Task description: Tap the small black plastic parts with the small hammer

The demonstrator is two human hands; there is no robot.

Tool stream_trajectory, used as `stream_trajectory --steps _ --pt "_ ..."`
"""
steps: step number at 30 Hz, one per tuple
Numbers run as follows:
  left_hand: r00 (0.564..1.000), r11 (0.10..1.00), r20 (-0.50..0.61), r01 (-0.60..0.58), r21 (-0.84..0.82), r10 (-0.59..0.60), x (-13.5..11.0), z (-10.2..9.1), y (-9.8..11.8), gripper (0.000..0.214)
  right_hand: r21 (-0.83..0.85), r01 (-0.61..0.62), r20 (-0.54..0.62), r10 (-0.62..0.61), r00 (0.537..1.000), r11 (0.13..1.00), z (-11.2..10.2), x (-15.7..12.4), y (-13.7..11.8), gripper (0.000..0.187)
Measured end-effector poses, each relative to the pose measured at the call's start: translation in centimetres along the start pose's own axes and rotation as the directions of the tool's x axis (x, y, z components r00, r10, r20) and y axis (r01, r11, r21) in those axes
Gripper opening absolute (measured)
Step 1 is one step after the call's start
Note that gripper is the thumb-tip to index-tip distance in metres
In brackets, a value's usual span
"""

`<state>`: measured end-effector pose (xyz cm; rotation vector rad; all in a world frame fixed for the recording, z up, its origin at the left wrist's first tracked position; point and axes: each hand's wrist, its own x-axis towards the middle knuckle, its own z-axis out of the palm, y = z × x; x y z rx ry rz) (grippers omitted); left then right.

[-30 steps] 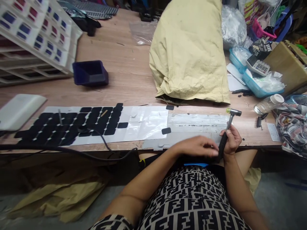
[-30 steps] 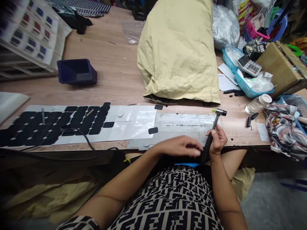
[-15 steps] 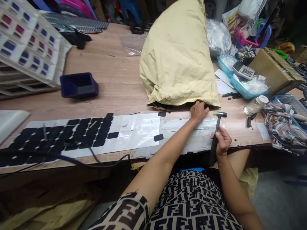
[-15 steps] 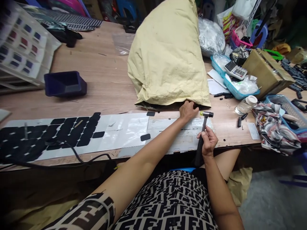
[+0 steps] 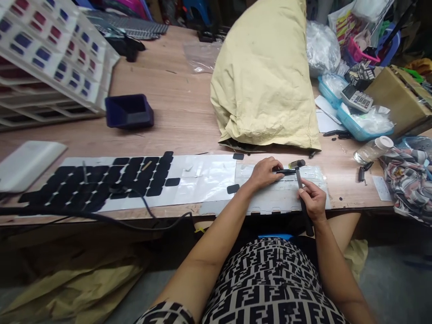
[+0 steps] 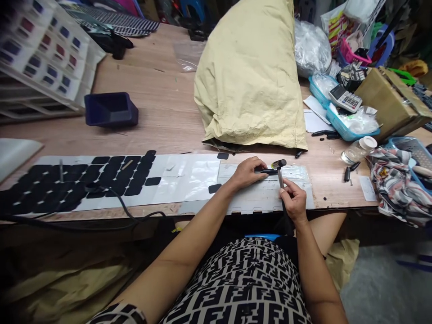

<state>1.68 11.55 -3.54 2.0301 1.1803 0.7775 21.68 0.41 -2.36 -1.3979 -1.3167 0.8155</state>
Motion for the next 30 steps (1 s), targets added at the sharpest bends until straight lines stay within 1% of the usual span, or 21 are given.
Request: stream_trajectory --steps 4,8,14,19,21,25,27,30 --pt "1.0 1.0 -0.006 -0.004 -0.023 0.004 0.4 0.4 -0.2 0.018 -0.11 0.041 0.035 -0.037 0.999 0.993 0.2 0.0 -0.6 0.035" --pt "1.0 0.999 0.002 0.028 -0.026 -0.028 0.5 0.2 0.0 0.017 -0.157 0.065 0.065 -0.055 0.996 0.985 0.8 0.0 -1.4 0.037" --pt "0.999 0.999 0.008 0.034 -0.01 -0.034 0.6 0.1 0.3 0.017 -0.222 0.032 0.11 -0.008 0.994 0.974 1.6 -0.1 -1.4 0.036" --pt "0.999 0.999 0.0 0.035 -0.04 -0.035 0.6 0.1 0.2 0.015 -0.15 0.046 0.027 -0.043 0.999 0.988 0.9 -0.3 -1.2 0.035" --pt "0.999 0.998 -0.005 0.037 -0.056 -0.037 0.6 0.1 0.2 0.015 -0.15 0.045 -0.001 -0.046 0.999 0.988 0.5 -0.3 -1.3 0.036" --pt "0.999 0.996 -0.01 0.039 -0.075 -0.04 0.5 0.1 0.2 0.017 -0.163 -0.009 0.044 0.016 0.999 0.987 0.1 -0.1 -0.9 0.034" --pt "0.999 0.997 -0.007 0.04 -0.067 -0.04 0.5 0.1 0.2 0.017 -0.121 -0.032 0.043 0.038 0.998 0.992 0.0 0.0 -0.6 0.034" --pt "0.999 0.998 0.009 0.041 -0.043 -0.041 0.5 0.1 0.2 0.016 -0.001 -0.06 -0.034 0.06 0.998 0.998 -0.2 0.1 -0.2 0.036"
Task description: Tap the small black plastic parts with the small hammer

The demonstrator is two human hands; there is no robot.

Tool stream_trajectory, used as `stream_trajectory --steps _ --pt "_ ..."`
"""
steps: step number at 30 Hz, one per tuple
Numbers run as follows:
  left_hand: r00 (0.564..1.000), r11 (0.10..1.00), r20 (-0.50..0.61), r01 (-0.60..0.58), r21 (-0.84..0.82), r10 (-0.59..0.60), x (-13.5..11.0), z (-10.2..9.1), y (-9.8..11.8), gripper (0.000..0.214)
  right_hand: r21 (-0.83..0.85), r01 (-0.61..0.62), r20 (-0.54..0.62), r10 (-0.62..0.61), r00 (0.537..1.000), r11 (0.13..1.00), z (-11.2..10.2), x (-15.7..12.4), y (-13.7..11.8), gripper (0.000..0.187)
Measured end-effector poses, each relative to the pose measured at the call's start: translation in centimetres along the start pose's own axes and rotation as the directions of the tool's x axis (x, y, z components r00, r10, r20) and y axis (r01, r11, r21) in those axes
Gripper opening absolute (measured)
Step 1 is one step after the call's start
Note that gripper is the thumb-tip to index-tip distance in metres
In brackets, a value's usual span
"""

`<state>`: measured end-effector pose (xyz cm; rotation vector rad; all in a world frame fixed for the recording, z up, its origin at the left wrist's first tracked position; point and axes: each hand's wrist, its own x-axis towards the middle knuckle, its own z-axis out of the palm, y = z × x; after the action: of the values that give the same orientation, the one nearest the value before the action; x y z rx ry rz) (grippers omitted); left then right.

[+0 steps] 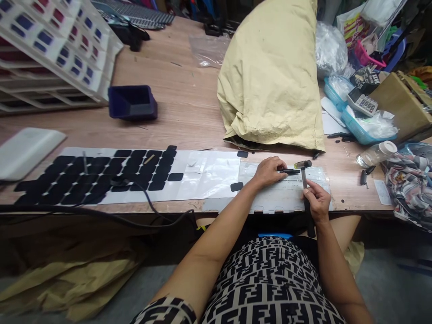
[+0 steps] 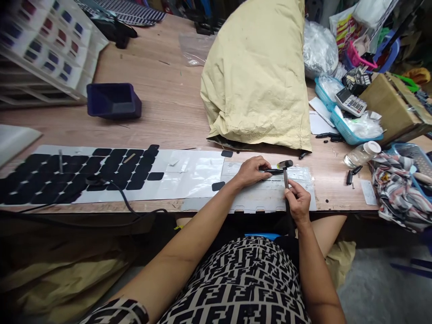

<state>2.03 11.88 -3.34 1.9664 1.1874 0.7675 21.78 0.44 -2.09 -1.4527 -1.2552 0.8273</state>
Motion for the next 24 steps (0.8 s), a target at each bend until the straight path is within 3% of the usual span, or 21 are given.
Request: stream_trajectory --steps 4,8,11,13,16,21,24 --pt "0.999 0.999 -0.022 -0.032 0.004 0.032 -0.1 -0.1 0.1 0.014 0.161 -0.019 -0.106 0.036 0.994 0.987 -0.3 -0.1 0.3 0.04" --pt "0.998 0.957 -0.008 -0.061 -0.282 0.062 -2.1 -0.7 1.9 0.02 0.253 0.015 -0.175 0.03 0.984 0.967 -0.6 -0.2 0.2 0.04" --pt "0.988 0.862 0.14 0.014 -0.507 0.066 -5.6 -1.1 4.3 0.023 0.303 0.019 -0.193 0.042 0.98 0.953 -0.9 -0.3 0.0 0.041" --pt "0.931 0.788 0.348 0.13 -0.602 0.113 -8.5 -0.5 5.8 0.023 0.354 0.005 -0.185 0.065 0.981 0.935 -1.0 -0.3 -0.2 0.041" --pt "0.817 0.712 0.564 0.326 -0.622 0.119 -12.2 2.0 6.8 0.025 0.394 0.006 -0.177 0.069 0.982 0.919 -1.1 0.0 -0.3 0.04" --pt "0.761 0.606 0.637 0.564 -0.561 -0.119 -14.2 7.8 4.2 0.032 0.348 0.018 -0.185 0.049 0.982 0.937 -1.0 0.2 0.0 0.043" --pt "0.72 0.664 0.639 0.62 -0.418 -0.271 -13.7 9.9 1.8 0.029 0.345 0.02 -0.189 0.048 0.981 0.938 -1.0 0.1 0.2 0.046"
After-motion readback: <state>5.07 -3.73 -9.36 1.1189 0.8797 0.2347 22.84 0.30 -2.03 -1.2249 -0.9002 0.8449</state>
